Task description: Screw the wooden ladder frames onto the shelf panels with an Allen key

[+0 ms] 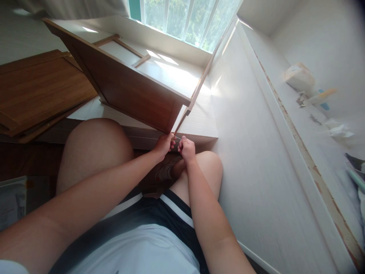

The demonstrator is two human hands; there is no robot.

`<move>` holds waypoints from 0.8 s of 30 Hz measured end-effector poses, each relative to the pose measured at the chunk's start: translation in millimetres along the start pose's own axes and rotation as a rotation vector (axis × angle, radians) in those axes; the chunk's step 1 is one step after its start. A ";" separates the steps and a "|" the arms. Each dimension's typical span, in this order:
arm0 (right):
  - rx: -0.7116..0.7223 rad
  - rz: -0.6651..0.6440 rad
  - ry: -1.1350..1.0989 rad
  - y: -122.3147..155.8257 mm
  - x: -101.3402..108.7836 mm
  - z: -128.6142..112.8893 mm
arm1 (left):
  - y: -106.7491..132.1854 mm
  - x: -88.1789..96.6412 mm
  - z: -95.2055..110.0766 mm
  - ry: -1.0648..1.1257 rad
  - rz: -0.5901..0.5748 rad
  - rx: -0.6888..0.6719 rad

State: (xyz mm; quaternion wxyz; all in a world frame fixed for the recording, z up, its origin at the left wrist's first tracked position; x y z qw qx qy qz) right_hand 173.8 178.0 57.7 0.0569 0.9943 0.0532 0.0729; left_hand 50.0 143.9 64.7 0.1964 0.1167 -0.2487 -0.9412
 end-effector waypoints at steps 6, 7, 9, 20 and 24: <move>0.085 0.016 0.062 3.6 0.7 -4.2 | -1.1 0.3 -1.1 0.001 -0.002 0.004; 0.083 0.018 0.062 4.3 0.2 -3.9 | -1.2 0.3 -1.1 0.002 -0.002 0.004; 0.081 0.020 0.056 5.6 -0.6 -3.7 | -1.4 0.6 -0.9 0.004 0.001 0.005; 0.065 0.021 0.057 7.8 -2.8 -2.0 | -1.7 2.0 0.5 0.009 0.001 -0.001; 0.118 0.013 0.091 8.0 -2.1 -2.7 | -2.9 1.9 -0.4 0.012 -0.003 -0.003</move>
Point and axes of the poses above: each hand's wrist, its own y-axis away from the middle knuckle, its own x-axis out of the back of the hand, z = x × y, the point moved 5 cm from there along -y, towards the middle knuckle, and after that the axes turned 5 degrees about z, right-handed, at the moved point
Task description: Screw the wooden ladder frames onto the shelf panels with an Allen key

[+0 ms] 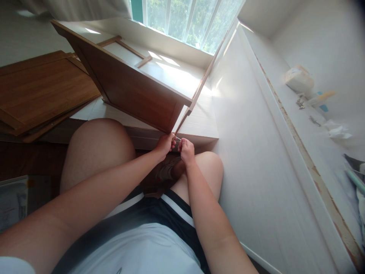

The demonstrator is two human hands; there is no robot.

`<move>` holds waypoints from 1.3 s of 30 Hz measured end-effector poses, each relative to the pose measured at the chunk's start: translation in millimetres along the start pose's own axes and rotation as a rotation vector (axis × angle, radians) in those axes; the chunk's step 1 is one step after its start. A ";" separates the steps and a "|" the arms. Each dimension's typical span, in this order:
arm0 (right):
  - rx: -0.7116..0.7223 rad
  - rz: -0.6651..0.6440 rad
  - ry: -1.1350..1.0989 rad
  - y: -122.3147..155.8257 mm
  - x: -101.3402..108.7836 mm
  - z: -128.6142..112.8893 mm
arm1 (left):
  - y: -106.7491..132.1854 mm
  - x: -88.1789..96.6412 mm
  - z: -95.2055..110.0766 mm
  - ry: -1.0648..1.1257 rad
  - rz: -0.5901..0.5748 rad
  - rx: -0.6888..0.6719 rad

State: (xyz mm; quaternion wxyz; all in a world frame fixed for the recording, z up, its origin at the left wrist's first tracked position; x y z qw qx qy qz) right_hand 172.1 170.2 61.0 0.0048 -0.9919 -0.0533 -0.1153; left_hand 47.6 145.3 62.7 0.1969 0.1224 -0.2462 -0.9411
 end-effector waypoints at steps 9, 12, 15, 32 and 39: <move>-0.103 -0.015 -0.067 -2.9 -3.4 5.4 | -2.1 0.5 -3.0 0.003 -0.014 -0.008; -0.182 -0.022 -0.167 -3.7 -6.8 8.5 | -1.6 0.3 -2.9 -0.001 -0.010 -0.007; -0.255 -0.027 -0.223 -4.3 -8.0 9.8 | -1.0 -0.2 -2.6 -0.007 -0.003 -0.005; -0.399 -0.020 -0.295 -4.7 -1.9 5.5 | 2.7 -5.4 -0.8 -0.030 -0.031 -0.013; -0.428 -0.020 -0.309 -3.9 -1.4 7.9 | 4.3 -5.7 -0.4 -0.029 -0.030 -0.009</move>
Point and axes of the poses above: each hand's wrist, its own y-axis away from the middle knuckle, its own x-axis out of the back of the hand, z = x × y, the point moved 5 cm from there along -y, towards the middle knuckle, and after that the axes turned 5 degrees about z, right-handed, at the moved point
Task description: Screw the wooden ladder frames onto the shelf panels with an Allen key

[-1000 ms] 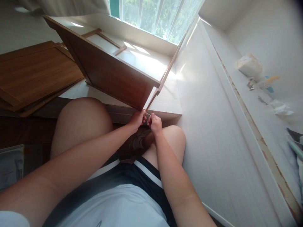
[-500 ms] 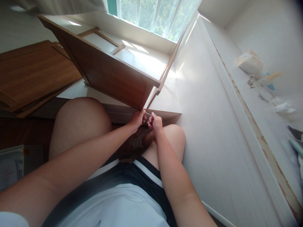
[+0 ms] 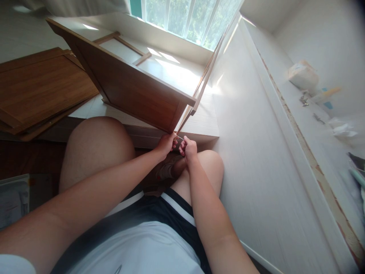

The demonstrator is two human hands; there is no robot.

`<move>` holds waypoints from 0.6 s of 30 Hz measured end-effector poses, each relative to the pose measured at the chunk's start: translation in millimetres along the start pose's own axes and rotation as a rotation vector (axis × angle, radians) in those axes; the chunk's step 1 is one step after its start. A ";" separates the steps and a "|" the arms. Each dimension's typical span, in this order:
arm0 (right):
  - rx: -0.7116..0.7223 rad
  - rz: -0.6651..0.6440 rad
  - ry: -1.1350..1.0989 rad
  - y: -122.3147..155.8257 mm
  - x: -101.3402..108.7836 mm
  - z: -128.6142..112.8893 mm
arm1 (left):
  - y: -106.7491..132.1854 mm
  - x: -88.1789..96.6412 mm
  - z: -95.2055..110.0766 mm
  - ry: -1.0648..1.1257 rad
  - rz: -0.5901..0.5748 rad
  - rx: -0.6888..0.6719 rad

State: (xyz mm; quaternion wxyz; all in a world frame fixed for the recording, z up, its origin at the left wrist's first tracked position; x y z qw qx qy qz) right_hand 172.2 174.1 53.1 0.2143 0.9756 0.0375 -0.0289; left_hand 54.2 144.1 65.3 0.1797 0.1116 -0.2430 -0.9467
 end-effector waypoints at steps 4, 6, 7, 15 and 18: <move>-0.021 -0.013 -0.026 -0.1 0.4 1.9 | 0.9 -0.4 0.3 -0.002 -0.008 0.002; -0.031 -0.024 -0.042 -0.5 0.5 2.8 | 0.9 -0.4 0.2 -0.001 -0.011 0.002; -0.036 -0.030 -0.050 -0.8 0.6 3.4 | 0.8 -0.4 0.1 -0.001 -0.012 0.001; -0.062 -0.051 -0.089 -3.2 0.3 6.4 | 0.3 -0.2 -1.0 -0.007 -0.018 -0.007; -0.042 -0.032 -0.078 -3.7 0.4 5.9 | -0.6 -0.2 -2.2 -0.014 -0.014 -0.006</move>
Point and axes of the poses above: each hand's wrist, its own y-axis away from the middle knuckle, its own x-axis out of the back of the hand, z = x × y, the point moved 5 cm from there along -y, towards the middle knuckle, and after that the axes turned 5 degrees about z, right-handed, at the moved point
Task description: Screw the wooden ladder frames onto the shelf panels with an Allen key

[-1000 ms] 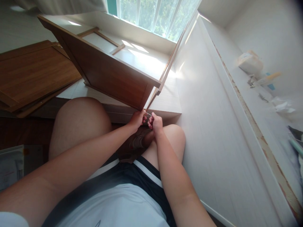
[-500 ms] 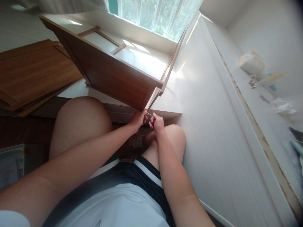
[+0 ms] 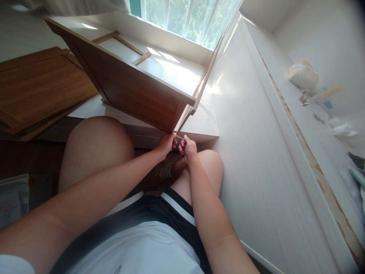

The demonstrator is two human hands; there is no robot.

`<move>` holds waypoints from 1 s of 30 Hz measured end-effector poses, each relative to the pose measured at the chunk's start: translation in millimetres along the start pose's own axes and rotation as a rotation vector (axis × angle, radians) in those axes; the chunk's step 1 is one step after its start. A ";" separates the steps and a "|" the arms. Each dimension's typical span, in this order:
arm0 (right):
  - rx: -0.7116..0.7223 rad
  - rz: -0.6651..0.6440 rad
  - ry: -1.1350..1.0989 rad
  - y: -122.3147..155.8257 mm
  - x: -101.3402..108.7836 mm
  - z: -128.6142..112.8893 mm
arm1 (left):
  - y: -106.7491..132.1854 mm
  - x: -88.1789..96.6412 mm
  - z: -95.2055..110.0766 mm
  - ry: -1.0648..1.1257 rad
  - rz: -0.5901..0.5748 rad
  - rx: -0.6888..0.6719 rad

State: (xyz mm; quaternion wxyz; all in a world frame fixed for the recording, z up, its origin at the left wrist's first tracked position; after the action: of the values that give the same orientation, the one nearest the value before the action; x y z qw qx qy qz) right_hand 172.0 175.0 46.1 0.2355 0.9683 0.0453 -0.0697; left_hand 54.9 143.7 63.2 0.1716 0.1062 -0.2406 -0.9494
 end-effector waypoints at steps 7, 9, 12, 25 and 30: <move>0.024 0.004 0.010 0.2 0.6 -1.4 | 0.1 -0.5 0.5 -0.009 0.000 0.001; 0.009 -0.002 -0.005 0.6 0.6 -1.3 | 0.3 -0.6 0.9 -0.008 0.001 0.001; -0.010 -0.003 -0.035 1.1 0.9 -1.1 | 0.6 -0.9 1.1 -0.002 0.001 -0.001; -0.100 -0.043 -0.045 1.1 0.5 1.5 | 2.9 -1.3 3.3 0.008 0.004 -0.005; -0.042 -0.006 -0.030 0.3 1.4 -0.4 | 2.4 -1.6 2.5 0.004 0.002 -0.002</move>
State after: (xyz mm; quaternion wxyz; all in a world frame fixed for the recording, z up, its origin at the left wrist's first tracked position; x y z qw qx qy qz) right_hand 173.5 174.9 46.4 0.2561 0.9619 0.0462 -0.0841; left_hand 56.3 143.4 66.7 0.1733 0.1078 -0.2393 -0.9493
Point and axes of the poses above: each hand's wrist, its own y-axis away from the middle knuckle, its own x-axis out of the back of the hand, z = x × y, the point moved 5 cm from there along -y, towards the middle knuckle, and after that the axes turned 5 degrees about z, right-handed, at the moved point
